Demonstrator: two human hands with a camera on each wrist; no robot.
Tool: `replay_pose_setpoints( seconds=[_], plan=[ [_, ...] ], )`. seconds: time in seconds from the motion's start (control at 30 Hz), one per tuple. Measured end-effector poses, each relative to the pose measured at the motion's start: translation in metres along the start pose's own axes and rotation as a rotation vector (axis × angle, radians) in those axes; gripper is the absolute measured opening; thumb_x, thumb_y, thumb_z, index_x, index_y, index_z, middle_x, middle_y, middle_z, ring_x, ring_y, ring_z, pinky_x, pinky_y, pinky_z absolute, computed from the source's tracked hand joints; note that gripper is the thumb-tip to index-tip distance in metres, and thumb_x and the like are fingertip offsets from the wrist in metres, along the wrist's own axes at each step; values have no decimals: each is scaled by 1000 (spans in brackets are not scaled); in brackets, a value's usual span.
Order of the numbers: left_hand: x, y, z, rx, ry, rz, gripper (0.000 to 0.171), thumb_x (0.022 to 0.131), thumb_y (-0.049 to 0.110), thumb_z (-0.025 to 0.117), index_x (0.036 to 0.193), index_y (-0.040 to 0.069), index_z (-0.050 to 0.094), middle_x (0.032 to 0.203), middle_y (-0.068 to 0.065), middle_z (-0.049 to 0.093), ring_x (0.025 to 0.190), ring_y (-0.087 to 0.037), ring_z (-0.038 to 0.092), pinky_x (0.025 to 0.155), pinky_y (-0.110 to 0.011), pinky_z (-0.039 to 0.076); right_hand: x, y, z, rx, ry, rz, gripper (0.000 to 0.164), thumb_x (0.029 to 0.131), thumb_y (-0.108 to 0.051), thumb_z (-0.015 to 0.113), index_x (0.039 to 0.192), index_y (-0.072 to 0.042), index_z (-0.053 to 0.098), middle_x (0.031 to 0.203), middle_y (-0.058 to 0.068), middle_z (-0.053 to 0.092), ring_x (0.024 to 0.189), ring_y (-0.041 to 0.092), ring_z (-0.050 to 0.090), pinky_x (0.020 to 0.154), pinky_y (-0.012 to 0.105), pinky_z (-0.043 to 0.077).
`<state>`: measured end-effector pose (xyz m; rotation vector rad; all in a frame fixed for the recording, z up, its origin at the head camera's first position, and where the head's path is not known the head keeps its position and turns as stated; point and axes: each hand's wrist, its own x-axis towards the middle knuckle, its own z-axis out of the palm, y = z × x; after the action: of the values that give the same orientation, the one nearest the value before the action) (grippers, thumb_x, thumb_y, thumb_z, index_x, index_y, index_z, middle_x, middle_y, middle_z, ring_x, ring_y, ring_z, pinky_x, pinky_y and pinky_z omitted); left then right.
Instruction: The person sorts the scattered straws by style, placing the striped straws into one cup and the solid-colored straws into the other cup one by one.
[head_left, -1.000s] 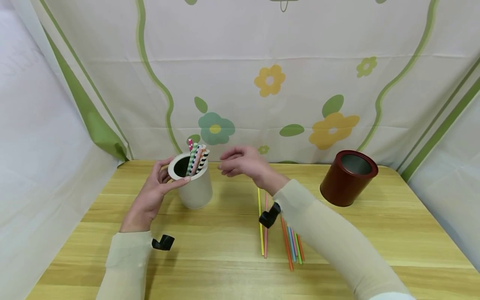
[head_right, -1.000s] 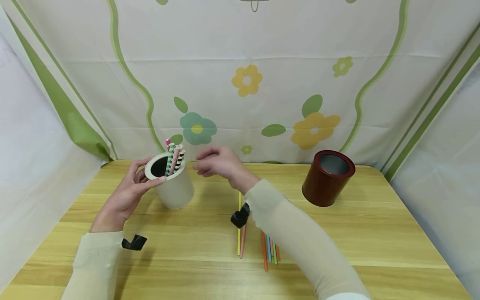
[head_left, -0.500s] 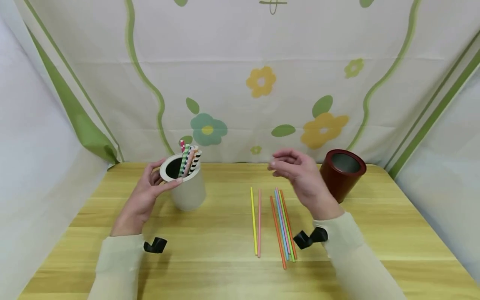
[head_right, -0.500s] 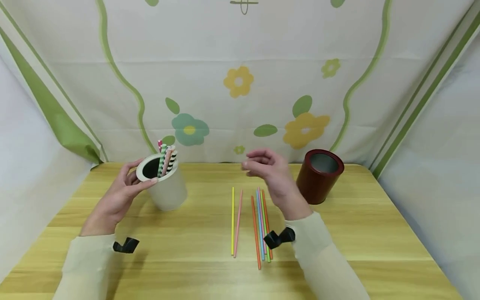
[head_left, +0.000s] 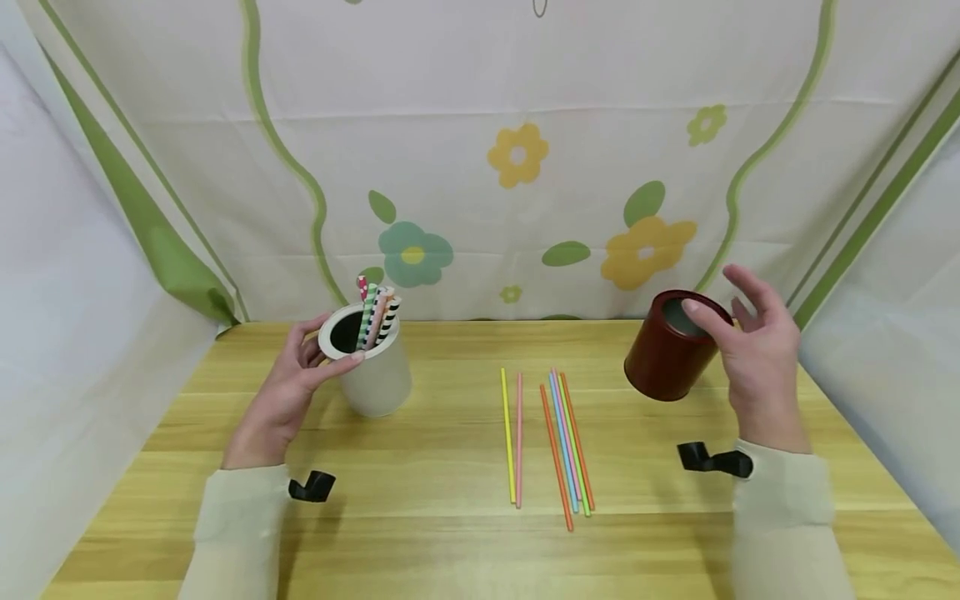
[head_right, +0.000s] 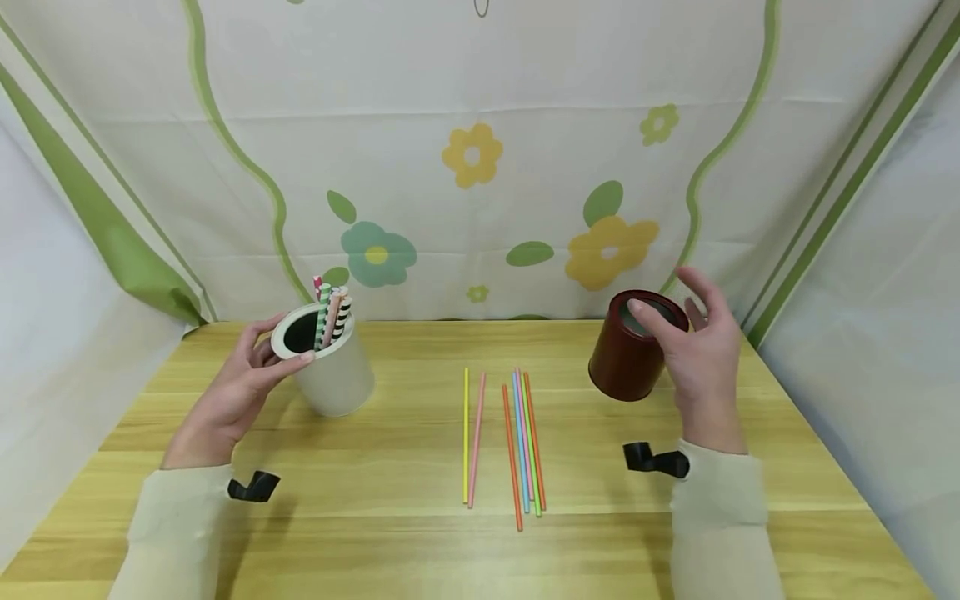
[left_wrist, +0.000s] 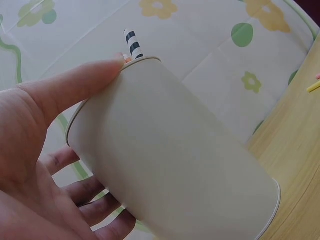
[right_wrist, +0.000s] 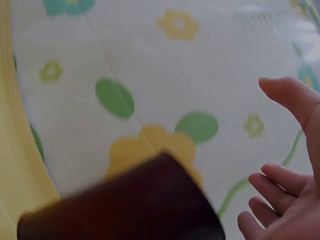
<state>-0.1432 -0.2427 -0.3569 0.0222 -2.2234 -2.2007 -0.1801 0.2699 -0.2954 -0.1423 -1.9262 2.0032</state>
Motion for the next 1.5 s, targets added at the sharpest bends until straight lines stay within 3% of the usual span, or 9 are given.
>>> replay_pose_setpoints(
  seconds=[0.13, 0.27, 0.4, 0.47, 0.57, 0.63, 0.9, 1.2, 1.5],
  plan=[
    [0, -2, 1, 0, 2, -1, 73, 88, 14, 73, 144, 24, 27, 146, -8, 39, 131, -18, 39, 99, -25, 33, 10, 12, -23, -259, -52, 63, 81, 79, -26, 81, 145, -40, 37, 157, -16, 26, 151, 21, 11, 120, 42, 19],
    [1, -3, 3, -3, -1, 1, 73, 88, 15, 73, 144, 24, 28, 146, -8, 39, 131, -19, 39, 100, -27, 32, 15, 22, -37, -493, -140, 71, 88, 80, -42, 78, 148, -48, 22, 159, -19, 18, 150, 30, 12, 115, 54, 24],
    [0, -3, 4, -5, -2, 2, 72, 88, 15, 72, 144, 24, 28, 148, -9, 38, 132, -21, 38, 99, -25, 34, 20, 30, -46, -596, -225, 54, 92, 80, -45, 76, 149, -50, 16, 160, -17, 17, 148, 34, 16, 110, 56, 31],
    [0, -3, 4, -6, 0, 5, 72, 88, 14, 72, 145, 24, 28, 148, -10, 38, 132, -21, 38, 98, -23, 35, 22, 32, -49, -615, -250, 45, 90, 81, -43, 76, 149, -49, 18, 159, -16, 20, 148, 32, 19, 111, 41, 36],
    [-1, -3, 4, -7, 3, 10, 72, 88, 14, 72, 145, 24, 28, 146, -9, 39, 130, -20, 39, 96, -22, 36, 24, 35, -52, -615, -253, 41, 86, 81, -40, 77, 148, -47, 24, 158, -15, 26, 147, 28, 23, 102, 15, 41],
    [0, -3, 4, -8, 3, 13, 72, 88, 14, 72, 145, 24, 29, 144, -7, 40, 129, -19, 40, 96, -21, 36, 25, 36, -53, -592, -248, 49, 84, 82, -37, 78, 148, -46, 28, 157, -15, 28, 147, 25, 24, 95, 6, 40],
    [1, -4, 5, -10, 4, 13, 71, 88, 15, 72, 144, 24, 29, 148, -8, 38, 132, -20, 38, 96, -22, 35, 30, 40, -54, -532, -224, 99, 83, 80, -35, 80, 147, -44, 32, 156, -14, 32, 147, 21, 25, 94, 9, 42],
    [3, -3, 1, 9, 10, -4, 73, 88, 16, 73, 144, 25, 27, 149, -8, 37, 133, -19, 37, 99, -28, 31, 31, 42, -52, -572, -200, 124, 84, 76, -42, 81, 146, -44, 35, 155, -13, 33, 145, 25, 29, 91, 10, 45],
    [3, -1, 0, 18, 10, -5, 74, 88, 16, 73, 145, 26, 27, 146, -6, 39, 131, -17, 38, 98, -25, 33, 32, 44, -54, -563, -221, 132, 84, 76, -40, 81, 146, -44, 35, 157, -9, 31, 144, 26, 30, 90, 9, 45]
  ],
)
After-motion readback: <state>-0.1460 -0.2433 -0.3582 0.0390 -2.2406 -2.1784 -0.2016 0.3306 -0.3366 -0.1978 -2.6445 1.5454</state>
